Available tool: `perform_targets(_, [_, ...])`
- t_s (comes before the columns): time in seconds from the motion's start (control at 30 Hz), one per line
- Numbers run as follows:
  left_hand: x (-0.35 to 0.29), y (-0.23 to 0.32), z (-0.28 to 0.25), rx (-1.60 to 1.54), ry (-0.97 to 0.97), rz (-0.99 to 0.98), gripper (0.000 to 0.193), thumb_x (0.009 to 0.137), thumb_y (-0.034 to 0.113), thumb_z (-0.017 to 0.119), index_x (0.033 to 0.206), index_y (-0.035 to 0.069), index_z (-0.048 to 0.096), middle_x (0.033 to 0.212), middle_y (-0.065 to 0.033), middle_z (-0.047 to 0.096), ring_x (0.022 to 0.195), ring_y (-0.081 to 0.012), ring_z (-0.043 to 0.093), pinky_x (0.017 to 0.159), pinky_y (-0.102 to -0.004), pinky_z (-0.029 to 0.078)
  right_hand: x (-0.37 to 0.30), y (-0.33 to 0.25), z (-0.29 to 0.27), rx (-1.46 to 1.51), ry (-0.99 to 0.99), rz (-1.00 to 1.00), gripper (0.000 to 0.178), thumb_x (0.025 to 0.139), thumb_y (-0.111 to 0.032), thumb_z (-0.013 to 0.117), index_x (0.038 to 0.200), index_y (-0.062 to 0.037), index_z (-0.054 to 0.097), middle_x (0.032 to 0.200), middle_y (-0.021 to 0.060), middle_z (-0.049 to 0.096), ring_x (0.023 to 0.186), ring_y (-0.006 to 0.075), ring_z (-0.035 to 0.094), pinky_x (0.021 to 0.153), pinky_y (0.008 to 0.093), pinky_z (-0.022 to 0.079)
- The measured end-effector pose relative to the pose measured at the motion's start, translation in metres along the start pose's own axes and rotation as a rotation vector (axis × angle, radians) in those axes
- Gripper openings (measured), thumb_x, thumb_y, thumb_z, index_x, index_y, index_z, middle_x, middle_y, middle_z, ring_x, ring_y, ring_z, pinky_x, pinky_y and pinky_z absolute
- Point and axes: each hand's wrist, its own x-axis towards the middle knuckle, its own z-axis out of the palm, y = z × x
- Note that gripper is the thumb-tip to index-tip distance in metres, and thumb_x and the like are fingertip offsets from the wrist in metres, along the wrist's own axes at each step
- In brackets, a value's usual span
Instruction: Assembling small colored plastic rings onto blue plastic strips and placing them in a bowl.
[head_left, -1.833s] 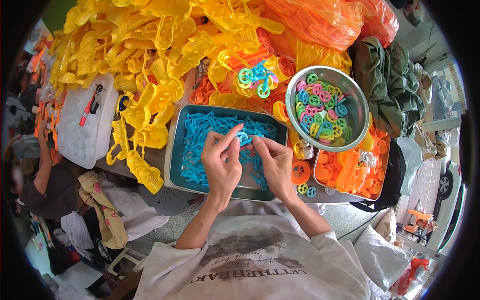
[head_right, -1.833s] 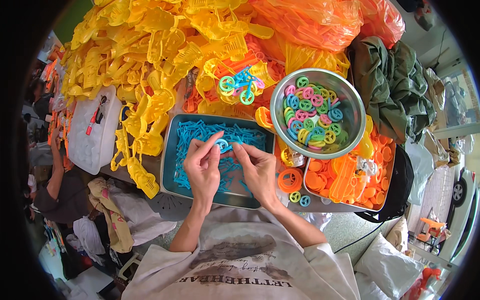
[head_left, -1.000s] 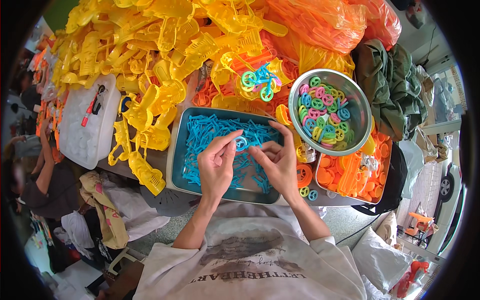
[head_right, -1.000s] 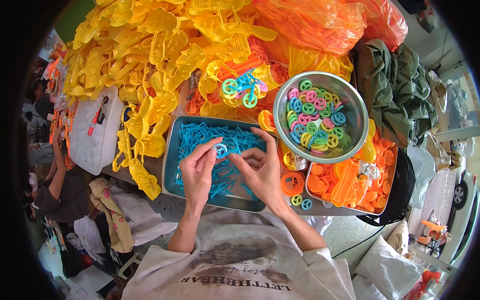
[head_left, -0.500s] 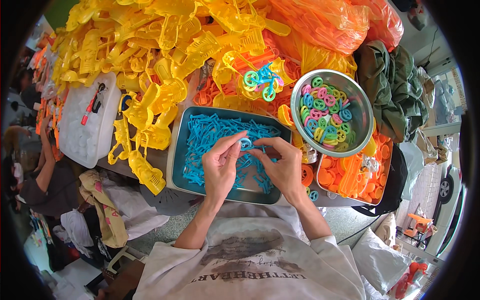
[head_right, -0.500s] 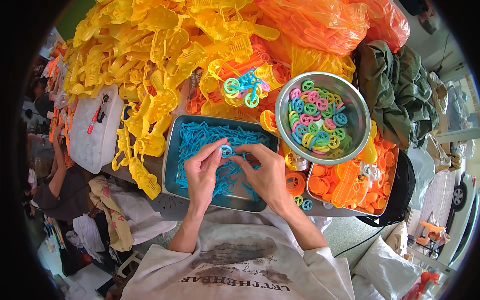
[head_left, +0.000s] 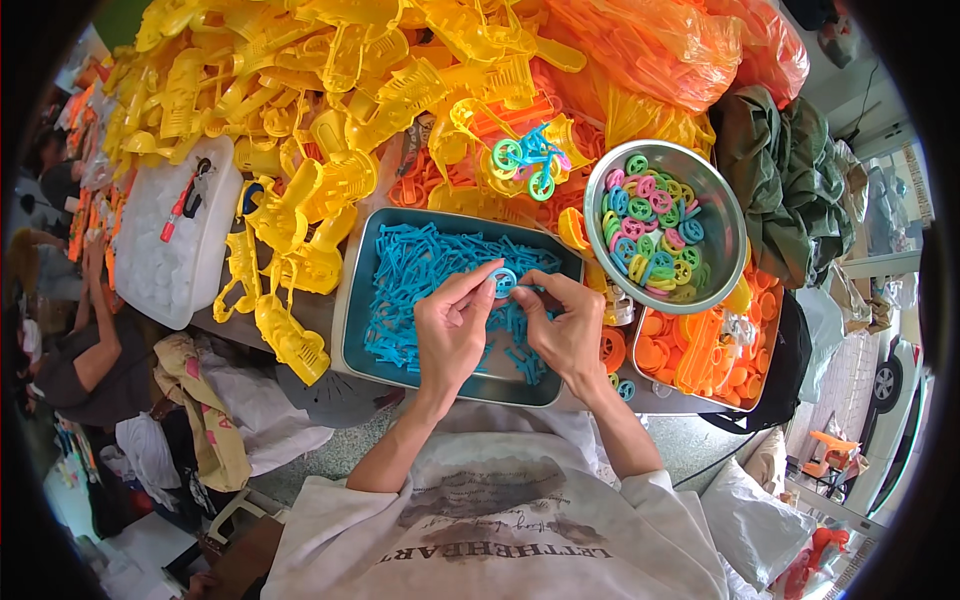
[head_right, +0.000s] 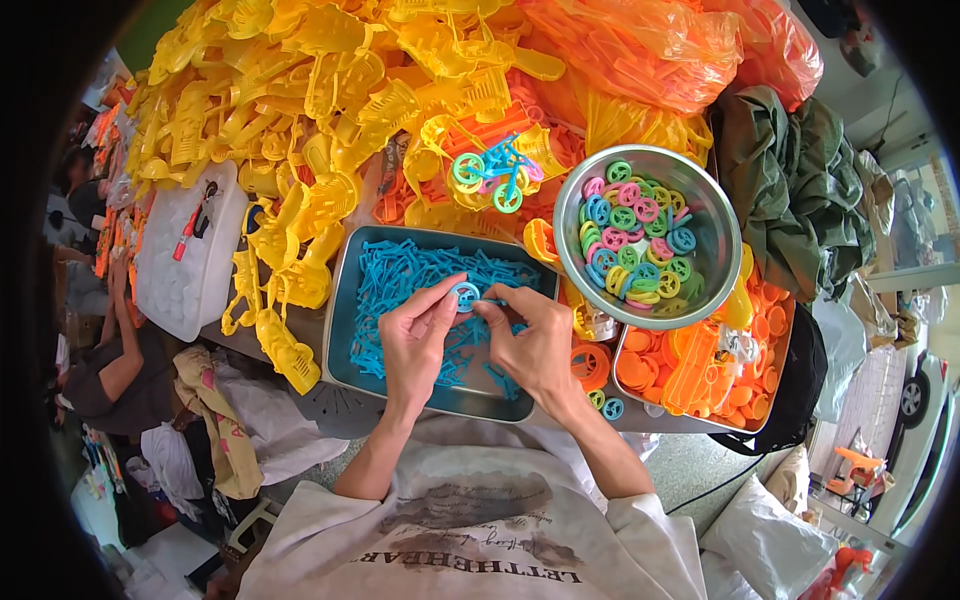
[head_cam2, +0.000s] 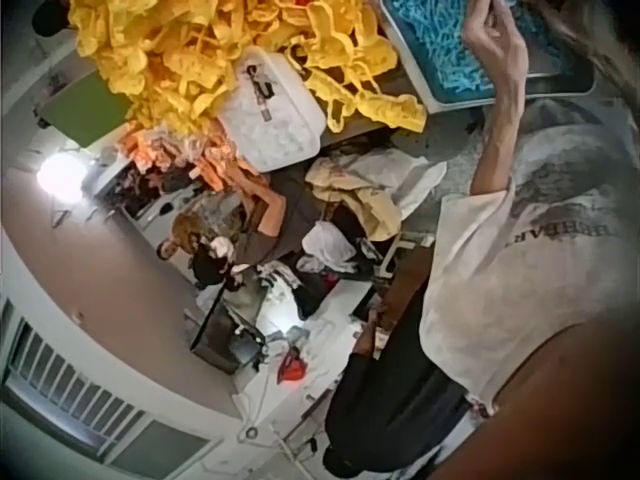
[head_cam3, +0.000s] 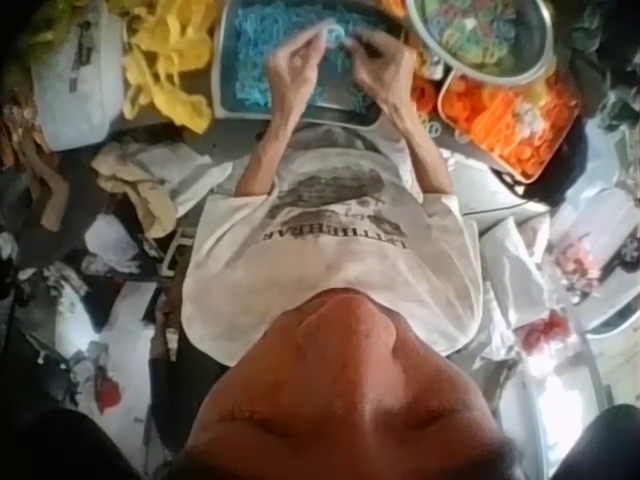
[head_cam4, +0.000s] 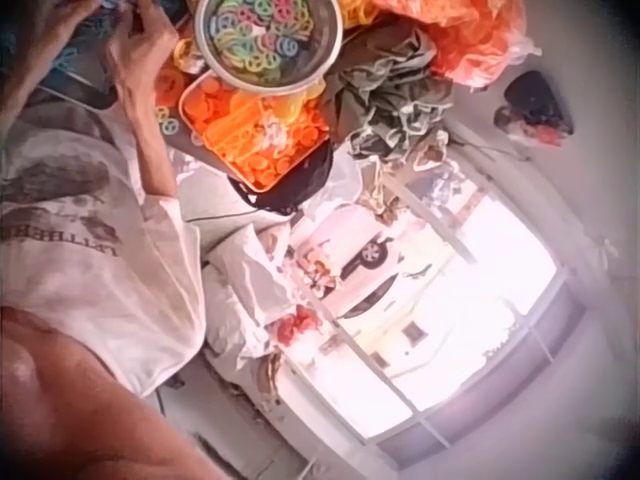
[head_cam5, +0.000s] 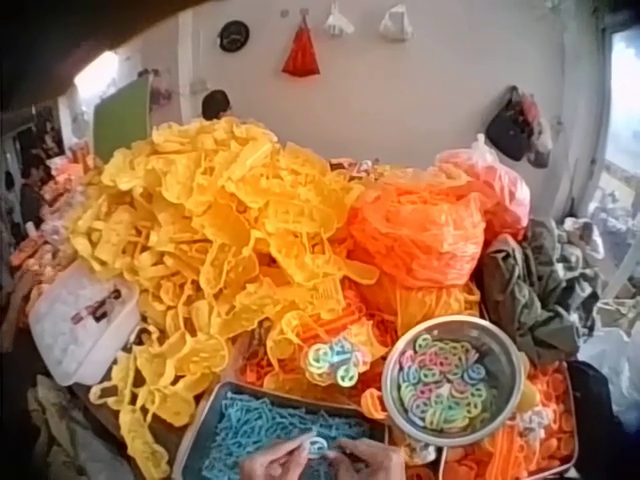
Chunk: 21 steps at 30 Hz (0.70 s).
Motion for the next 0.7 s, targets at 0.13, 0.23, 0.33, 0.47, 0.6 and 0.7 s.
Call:
perform_targets(0.13, [0.003, 0.0, 0.002, -0.255, 0.011, -0.193, 0.025, 0.093, 0.006, 0.057, 0.116, -0.004, 0.063, 0.1, -0.0087, 0.064, 0.088, -0.0112, 0.062, 0.078, -0.0259, 0.057, 0.003, -0.006, -0.006, 0.071, -0.059, 0.249, 0.01, 0.084, -0.006, 0.067, 0.086, 0.0037, 0.067, 0.066, 0.0024, 0.062, 0.057, 0.0061, 0.052, 0.052, 0.0228, 0.041])
perform_targets(0.23, [0.006, 0.001, -0.003, -0.278, 0.02, -0.246, 0.026, 0.093, 0.008, 0.058, 0.116, -0.004, 0.062, 0.104, -0.0103, 0.065, 0.088, -0.0119, 0.063, 0.079, -0.0263, 0.057, 0.007, -0.002, -0.005, 0.106, -0.108, 0.29, 0.012, 0.087, -0.007, 0.065, 0.087, 0.0046, 0.066, 0.066, 0.0008, 0.062, 0.059, 0.0047, 0.051, 0.052, 0.0221, 0.041])
perform_targets(0.33, [0.008, 0.0, -0.007, -0.191, 0.023, -0.199, 0.026, 0.093, 0.007, 0.058, 0.117, -0.004, 0.062, 0.103, -0.0094, 0.064, 0.088, -0.0123, 0.063, 0.08, -0.0261, 0.057, 0.009, -0.003, -0.004, 0.128, -0.136, 0.259, 0.014, 0.088, -0.008, 0.065, 0.088, 0.0051, 0.066, 0.065, 0.0003, 0.061, 0.06, 0.0043, 0.052, 0.052, 0.0217, 0.041])
perform_targets(0.47, [0.007, 0.001, -0.004, -0.086, -0.011, -0.068, 0.026, 0.093, 0.006, 0.057, 0.117, -0.004, 0.062, 0.098, -0.0073, 0.061, 0.088, -0.0125, 0.063, 0.08, -0.0264, 0.057, 0.01, -0.001, -0.005, 0.149, -0.156, 0.34, 0.017, 0.089, -0.012, 0.064, 0.089, 0.0054, 0.067, 0.064, -0.0006, 0.061, 0.059, 0.0031, 0.051, 0.052, 0.0212, 0.041])
perform_targets(0.6, [0.003, -0.001, -0.002, -0.074, 0.013, -0.016, 0.025, 0.094, 0.005, 0.056, 0.116, -0.004, 0.062, 0.096, -0.0063, 0.059, 0.087, -0.0121, 0.062, 0.08, -0.0263, 0.056, 0.015, -0.001, -0.006, 0.15, -0.151, 0.343, 0.021, 0.09, -0.015, 0.065, 0.092, 0.0048, 0.069, 0.064, -0.0008, 0.06, 0.058, 0.0027, 0.049, 0.051, 0.0217, 0.04])
perform_targets(0.7, [0.0, -0.004, 0.0, -0.052, 0.071, 0.022, 0.023, 0.092, 0.001, 0.057, 0.114, -0.001, 0.064, 0.087, -0.0037, 0.056, 0.078, -0.0074, 0.057, 0.075, -0.0215, 0.053, 0.019, -0.002, -0.006, 0.152, -0.182, 0.363, 0.02, 0.09, -0.015, 0.064, 0.091, 0.0044, 0.069, 0.058, -0.0002, 0.057, 0.054, 0.003, 0.044, 0.048, 0.0234, 0.036])
